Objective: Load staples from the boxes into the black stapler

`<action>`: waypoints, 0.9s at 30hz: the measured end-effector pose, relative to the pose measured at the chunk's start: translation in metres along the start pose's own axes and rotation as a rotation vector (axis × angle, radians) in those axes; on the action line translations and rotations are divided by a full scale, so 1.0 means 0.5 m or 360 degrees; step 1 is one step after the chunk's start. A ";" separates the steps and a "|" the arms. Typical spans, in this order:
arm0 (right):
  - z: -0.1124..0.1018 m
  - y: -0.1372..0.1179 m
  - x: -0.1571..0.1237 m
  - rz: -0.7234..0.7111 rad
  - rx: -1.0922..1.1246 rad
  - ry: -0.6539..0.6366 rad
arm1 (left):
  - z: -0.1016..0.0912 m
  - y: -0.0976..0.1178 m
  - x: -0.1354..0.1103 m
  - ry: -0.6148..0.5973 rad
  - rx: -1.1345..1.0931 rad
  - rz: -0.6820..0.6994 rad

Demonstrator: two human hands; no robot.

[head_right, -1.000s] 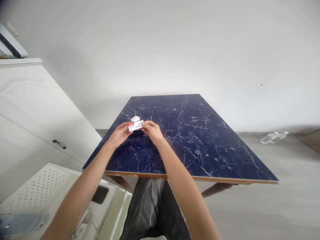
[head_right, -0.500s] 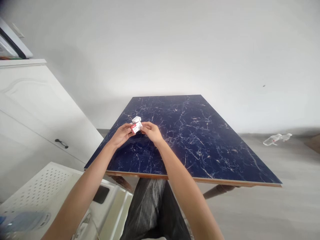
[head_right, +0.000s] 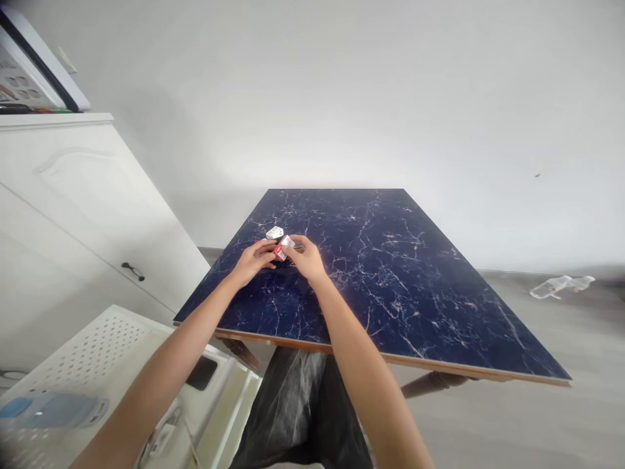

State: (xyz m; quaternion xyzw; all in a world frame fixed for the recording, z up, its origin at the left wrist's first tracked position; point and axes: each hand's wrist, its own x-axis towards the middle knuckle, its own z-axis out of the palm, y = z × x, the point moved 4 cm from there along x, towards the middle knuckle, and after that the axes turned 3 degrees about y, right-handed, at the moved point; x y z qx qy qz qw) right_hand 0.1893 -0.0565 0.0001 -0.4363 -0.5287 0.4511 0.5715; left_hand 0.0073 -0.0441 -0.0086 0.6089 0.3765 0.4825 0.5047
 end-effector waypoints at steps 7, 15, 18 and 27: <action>0.011 0.012 -0.008 -0.0090 -0.0459 -0.0004 | -0.034 0.014 0.007 0.0398 0.0264 0.0345; 0.035 0.012 -0.020 -0.0147 -0.0510 -0.0036 | -0.018 0.024 -0.006 0.0361 0.0436 0.0613; 0.039 0.005 -0.023 -0.0238 -0.0537 -0.0083 | -0.014 0.031 -0.010 0.0421 0.0556 0.0699; 0.021 0.009 -0.012 -0.0158 -0.0657 0.0039 | -0.156 0.003 0.002 0.1645 0.0869 0.0544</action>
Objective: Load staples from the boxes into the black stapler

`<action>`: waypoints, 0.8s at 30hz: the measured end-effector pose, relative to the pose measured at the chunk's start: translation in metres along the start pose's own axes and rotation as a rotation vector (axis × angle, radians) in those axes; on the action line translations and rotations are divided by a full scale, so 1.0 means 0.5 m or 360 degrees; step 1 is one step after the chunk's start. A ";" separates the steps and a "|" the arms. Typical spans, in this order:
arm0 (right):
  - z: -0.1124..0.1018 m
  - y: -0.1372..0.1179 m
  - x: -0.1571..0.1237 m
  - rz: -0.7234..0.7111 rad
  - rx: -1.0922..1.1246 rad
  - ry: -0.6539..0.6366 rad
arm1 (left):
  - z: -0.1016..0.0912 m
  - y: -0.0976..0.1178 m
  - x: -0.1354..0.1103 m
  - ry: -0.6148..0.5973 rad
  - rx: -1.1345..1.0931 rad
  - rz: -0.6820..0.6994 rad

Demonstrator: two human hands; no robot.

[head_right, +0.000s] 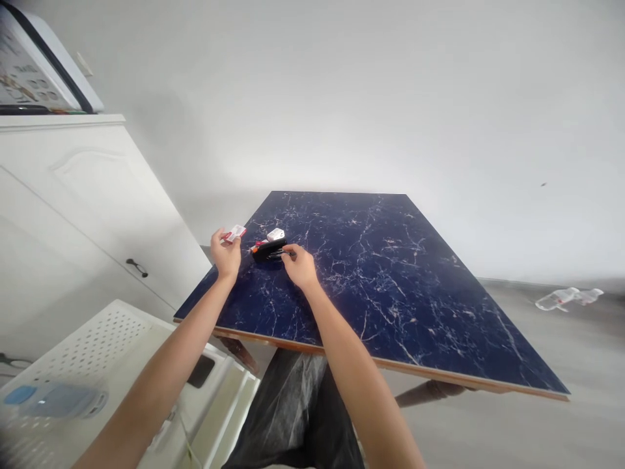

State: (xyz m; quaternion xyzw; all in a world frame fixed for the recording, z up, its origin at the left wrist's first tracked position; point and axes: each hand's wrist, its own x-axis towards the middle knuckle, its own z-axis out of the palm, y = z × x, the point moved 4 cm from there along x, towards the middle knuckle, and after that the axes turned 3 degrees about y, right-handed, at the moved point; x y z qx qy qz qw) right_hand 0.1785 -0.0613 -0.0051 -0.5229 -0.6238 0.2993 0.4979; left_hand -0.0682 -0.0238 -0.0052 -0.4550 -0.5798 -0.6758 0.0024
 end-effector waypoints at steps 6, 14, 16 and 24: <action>-0.010 0.013 0.005 -0.0057 -0.0198 0.0088 | 0.026 -0.047 0.000 -0.0438 0.0351 -0.0059; -0.010 0.025 0.008 -0.0120 -0.0270 0.0078 | 0.036 -0.023 -0.012 -0.0652 0.0237 0.0213; -0.009 0.025 0.008 -0.0103 -0.0245 0.0063 | 0.039 -0.015 -0.018 -0.0733 0.0209 0.0282; -0.007 0.038 0.013 0.0061 -0.0088 0.0053 | 0.047 -0.007 -0.026 -0.0952 0.0294 0.0392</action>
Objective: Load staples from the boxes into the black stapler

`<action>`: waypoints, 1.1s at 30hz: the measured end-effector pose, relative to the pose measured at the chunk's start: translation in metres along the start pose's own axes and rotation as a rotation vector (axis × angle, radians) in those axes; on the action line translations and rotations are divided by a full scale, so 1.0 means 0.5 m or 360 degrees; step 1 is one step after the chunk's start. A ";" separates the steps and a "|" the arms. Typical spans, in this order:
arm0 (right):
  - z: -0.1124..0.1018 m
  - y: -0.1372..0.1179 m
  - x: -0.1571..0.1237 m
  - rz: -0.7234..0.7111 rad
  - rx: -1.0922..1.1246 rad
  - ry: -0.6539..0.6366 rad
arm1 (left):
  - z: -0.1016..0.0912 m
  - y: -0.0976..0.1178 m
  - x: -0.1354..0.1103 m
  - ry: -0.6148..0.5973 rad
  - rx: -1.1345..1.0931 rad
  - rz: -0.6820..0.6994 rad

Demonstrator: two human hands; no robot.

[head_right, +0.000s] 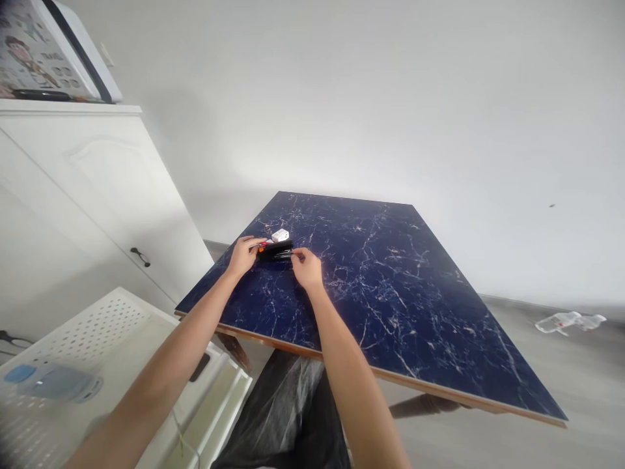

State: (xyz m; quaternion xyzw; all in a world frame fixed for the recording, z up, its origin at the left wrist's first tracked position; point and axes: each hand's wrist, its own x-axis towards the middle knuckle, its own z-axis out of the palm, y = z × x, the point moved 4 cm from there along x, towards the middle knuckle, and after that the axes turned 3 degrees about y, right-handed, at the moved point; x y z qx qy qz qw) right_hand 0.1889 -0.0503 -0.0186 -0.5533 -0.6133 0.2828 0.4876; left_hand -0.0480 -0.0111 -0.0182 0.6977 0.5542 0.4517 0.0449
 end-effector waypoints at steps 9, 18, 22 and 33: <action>0.004 0.001 0.002 0.0003 -0.0029 -0.0020 | 0.015 0.030 -0.006 -0.0284 0.0189 0.0280; 0.010 0.012 0.004 -0.0014 -0.0056 -0.0076 | 0.013 0.022 -0.004 -0.0214 0.0306 0.0212; 0.010 0.011 0.003 -0.0013 -0.0080 -0.0088 | 0.019 0.013 -0.004 -0.0205 0.0341 0.0211; -0.016 0.001 -0.005 -0.0036 -0.0209 0.0177 | 0.033 0.005 -0.010 -0.0195 0.0412 0.0130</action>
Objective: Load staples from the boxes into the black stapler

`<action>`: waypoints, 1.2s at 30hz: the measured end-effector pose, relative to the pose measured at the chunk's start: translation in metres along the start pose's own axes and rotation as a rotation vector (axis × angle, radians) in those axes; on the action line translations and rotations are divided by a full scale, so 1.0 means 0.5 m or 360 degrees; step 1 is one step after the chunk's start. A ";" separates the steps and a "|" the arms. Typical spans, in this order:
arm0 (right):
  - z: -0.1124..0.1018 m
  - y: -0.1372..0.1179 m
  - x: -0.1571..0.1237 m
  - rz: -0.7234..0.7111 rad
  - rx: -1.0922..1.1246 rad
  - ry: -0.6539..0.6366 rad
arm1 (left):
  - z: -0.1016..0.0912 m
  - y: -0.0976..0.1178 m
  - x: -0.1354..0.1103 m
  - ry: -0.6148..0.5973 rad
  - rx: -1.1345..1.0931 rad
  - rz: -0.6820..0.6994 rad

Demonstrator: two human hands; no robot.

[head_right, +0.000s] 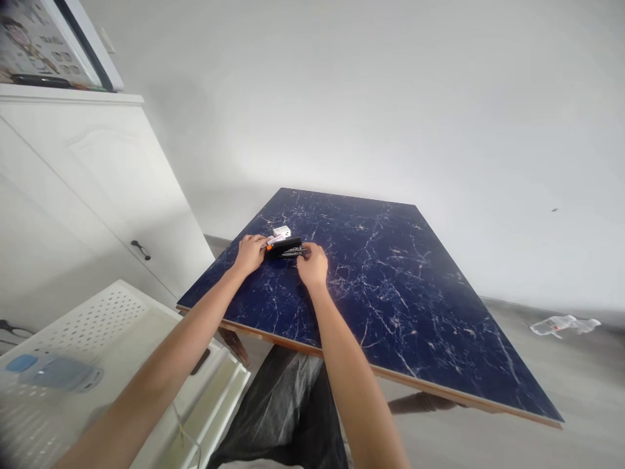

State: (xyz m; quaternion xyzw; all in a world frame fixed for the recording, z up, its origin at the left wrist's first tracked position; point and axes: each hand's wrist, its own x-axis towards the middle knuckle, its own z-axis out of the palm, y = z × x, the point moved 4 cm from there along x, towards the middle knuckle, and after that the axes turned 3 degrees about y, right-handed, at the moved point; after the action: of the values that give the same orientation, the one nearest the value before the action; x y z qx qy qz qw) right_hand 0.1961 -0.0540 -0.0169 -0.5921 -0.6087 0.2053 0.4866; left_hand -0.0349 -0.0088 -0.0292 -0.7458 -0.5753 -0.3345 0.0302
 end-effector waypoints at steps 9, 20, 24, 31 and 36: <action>0.011 0.019 0.015 0.0024 -0.0437 -0.0002 | -0.008 0.020 0.000 -0.0055 0.0153 0.0113; 0.022 0.024 0.058 0.0003 -0.0485 -0.0148 | -0.058 0.081 -0.072 -0.0341 -0.0283 0.0174; 0.037 0.006 0.045 -0.0246 -0.0397 -0.0321 | -0.054 0.077 -0.071 -0.0349 -0.0172 0.0017; 0.041 0.011 0.040 -0.0232 -0.0255 -0.0326 | -0.059 0.068 -0.065 -0.0224 -0.0323 0.0093; 0.041 0.026 0.047 -0.0174 -0.0257 -0.0279 | -0.084 -0.026 -0.023 0.0095 -0.0126 -0.0063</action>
State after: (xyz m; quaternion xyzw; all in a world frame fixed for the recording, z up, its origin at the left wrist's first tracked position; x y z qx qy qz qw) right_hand 0.1900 -0.0229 -0.0286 -0.5751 -0.6948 0.1798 0.3927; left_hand -0.0672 -0.0322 -0.0071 -0.7246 -0.5752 -0.3796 0.0112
